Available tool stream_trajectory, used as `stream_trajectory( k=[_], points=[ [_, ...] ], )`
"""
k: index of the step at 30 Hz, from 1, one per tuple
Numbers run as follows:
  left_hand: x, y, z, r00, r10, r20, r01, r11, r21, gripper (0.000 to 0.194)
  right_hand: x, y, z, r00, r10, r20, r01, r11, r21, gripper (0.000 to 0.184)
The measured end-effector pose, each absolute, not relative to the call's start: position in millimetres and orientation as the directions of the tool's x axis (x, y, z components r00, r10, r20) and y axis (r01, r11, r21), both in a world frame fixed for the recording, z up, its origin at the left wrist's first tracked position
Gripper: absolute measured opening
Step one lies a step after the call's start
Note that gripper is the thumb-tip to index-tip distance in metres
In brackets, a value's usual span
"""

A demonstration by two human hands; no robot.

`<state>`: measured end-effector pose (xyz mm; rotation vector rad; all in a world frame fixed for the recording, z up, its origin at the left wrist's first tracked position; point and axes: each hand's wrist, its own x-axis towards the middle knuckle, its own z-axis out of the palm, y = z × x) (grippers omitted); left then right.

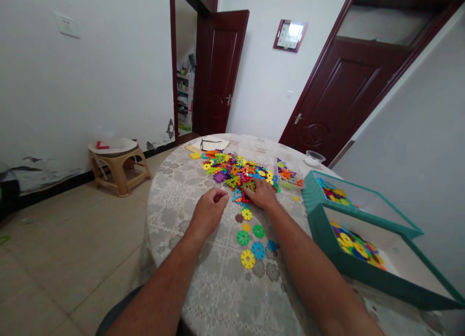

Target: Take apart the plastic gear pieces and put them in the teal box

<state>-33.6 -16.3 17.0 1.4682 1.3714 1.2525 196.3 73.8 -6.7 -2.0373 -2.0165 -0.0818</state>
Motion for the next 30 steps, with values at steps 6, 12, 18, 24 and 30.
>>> stream_trajectory(
  k=[6, 12, 18, 24, 30],
  points=[
    [-34, -15, 12, 0.022, 0.986, 0.164, 0.348, -0.162, 0.924, 0.019, 203, 25, -12, -0.115, 0.953, 0.28, 0.98, 0.155, -0.123, 0.057],
    [-23, -26, -4, 0.213, 0.945, 0.247, 0.579, -0.326, 0.747, 0.024, 206, -23, -14, -0.181, 0.94, 0.29, 0.948, 0.245, -0.204, 0.046],
    [-13, -38, -4, 0.334, 0.905, 0.264, 0.696, -0.426, 0.579, 0.044, 233, -55, 0, -0.25, 0.914, 0.321, 0.755, 0.391, -0.526, 0.026],
    [-6, -40, 1, 0.38, 0.888, 0.26, 0.708, -0.46, 0.536, 0.039, 263, -76, -11, -0.19, 0.936, 0.296, 0.739, 0.335, -0.585, 0.031],
    [0, -40, -7, 0.457, 0.838, 0.299, 0.69, -0.546, 0.475, 0.032, 271, -82, -6, -0.207, 0.936, 0.286, 0.774, 0.335, -0.537, 0.048]
  ],
)
